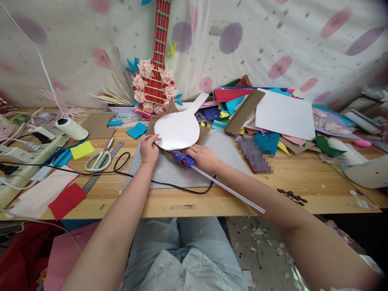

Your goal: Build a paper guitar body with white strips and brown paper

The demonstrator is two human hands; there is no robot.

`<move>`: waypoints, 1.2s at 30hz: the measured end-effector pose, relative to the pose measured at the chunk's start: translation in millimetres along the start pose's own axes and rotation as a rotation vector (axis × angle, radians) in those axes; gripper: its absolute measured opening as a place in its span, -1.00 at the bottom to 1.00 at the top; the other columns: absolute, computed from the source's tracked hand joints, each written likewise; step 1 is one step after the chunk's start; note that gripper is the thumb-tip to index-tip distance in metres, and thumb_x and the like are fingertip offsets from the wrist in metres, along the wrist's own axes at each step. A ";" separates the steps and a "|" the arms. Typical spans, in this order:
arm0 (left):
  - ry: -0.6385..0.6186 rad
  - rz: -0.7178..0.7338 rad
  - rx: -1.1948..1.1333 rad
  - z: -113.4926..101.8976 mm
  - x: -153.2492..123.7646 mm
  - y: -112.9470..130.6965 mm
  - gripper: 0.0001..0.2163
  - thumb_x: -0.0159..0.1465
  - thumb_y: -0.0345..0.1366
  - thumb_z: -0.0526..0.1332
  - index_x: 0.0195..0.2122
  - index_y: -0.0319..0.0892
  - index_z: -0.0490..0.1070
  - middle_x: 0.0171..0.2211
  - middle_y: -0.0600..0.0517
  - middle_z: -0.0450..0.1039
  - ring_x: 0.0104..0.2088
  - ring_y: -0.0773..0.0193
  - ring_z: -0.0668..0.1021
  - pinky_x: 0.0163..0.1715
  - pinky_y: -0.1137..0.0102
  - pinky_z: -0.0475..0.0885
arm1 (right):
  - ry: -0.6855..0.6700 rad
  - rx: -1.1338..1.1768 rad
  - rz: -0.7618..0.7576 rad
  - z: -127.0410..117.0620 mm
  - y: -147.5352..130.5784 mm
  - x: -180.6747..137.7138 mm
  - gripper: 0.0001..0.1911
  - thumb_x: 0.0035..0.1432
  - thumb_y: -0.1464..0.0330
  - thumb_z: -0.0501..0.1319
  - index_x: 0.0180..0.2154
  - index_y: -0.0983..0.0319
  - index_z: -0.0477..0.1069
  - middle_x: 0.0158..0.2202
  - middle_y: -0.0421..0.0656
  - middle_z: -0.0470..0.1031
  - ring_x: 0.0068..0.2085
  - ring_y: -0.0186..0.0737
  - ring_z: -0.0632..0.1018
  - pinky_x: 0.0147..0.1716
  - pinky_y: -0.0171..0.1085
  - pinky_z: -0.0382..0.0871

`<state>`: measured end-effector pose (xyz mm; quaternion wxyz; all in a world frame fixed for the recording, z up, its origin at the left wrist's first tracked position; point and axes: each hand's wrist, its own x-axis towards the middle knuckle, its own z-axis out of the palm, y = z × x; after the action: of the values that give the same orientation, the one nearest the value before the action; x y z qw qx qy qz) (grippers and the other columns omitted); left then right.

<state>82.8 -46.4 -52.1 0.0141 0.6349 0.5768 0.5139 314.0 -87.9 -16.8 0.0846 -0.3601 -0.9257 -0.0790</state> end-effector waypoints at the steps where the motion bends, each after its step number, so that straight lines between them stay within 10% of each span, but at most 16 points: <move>1: -0.001 -0.002 0.001 0.0 0.0 0.3 -0.49 -0.07 -0.68 -0.04 -0.18 -0.19 0.49 -0.36 0.04 0.56 -0.10 0.18 0.40 0.02 0.31 0.31 | -0.002 0.001 0.006 -0.9 1.0 -1.9 -0.80 0.19 0.34 0.05 -0.19 0.27 0.35 -0.23 -0.06 0.46 -0.18 -0.18 0.40 -0.38 -0.28 0.12; 18: -0.010 -0.010 0.020 0.1 -0.3 2.5 -0.48 -0.07 -0.67 -0.05 -0.16 -0.19 0.49 -0.34 0.03 0.55 -0.09 0.18 0.40 0.03 0.29 0.30 | 0.055 0.102 0.165 -1.9 31.0 -34.3 -0.77 0.20 0.27 0.05 -0.23 0.25 0.38 -0.26 -0.07 0.47 -0.24 -0.20 0.42 -0.38 -0.30 0.14; 30: -0.023 0.150 0.150 3.1 -1.7 -1.4 -0.48 -0.07 -0.63 0.01 -0.14 -0.11 0.50 -0.07 -0.04 0.45 0.08 0.16 0.37 0.19 0.17 0.15 | 0.323 0.718 0.485 21.7 17.6 -30.0 -0.63 0.02 0.03 0.16 -0.35 0.21 0.39 -0.40 -0.15 0.47 -0.35 -0.21 0.47 -0.32 -0.24 0.33; 36: -0.331 0.319 0.171 6.4 -6.7 -1.1 -0.35 -0.06 -0.65 -0.01 0.07 -0.09 0.33 0.01 0.02 0.44 0.14 0.23 0.35 0.28 0.08 -0.15 | 0.538 1.206 0.786 19.4 32.9 -32.0 -0.59 -0.12 0.00 0.22 -0.41 0.22 0.35 -0.48 -0.15 0.44 -0.42 -0.24 0.47 -0.39 -0.23 0.39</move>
<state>87.5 -47.4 -60.1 -0.0267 0.7925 0.5003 0.3478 357.6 -80.9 -39.7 0.5107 -0.5225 -0.5601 0.3905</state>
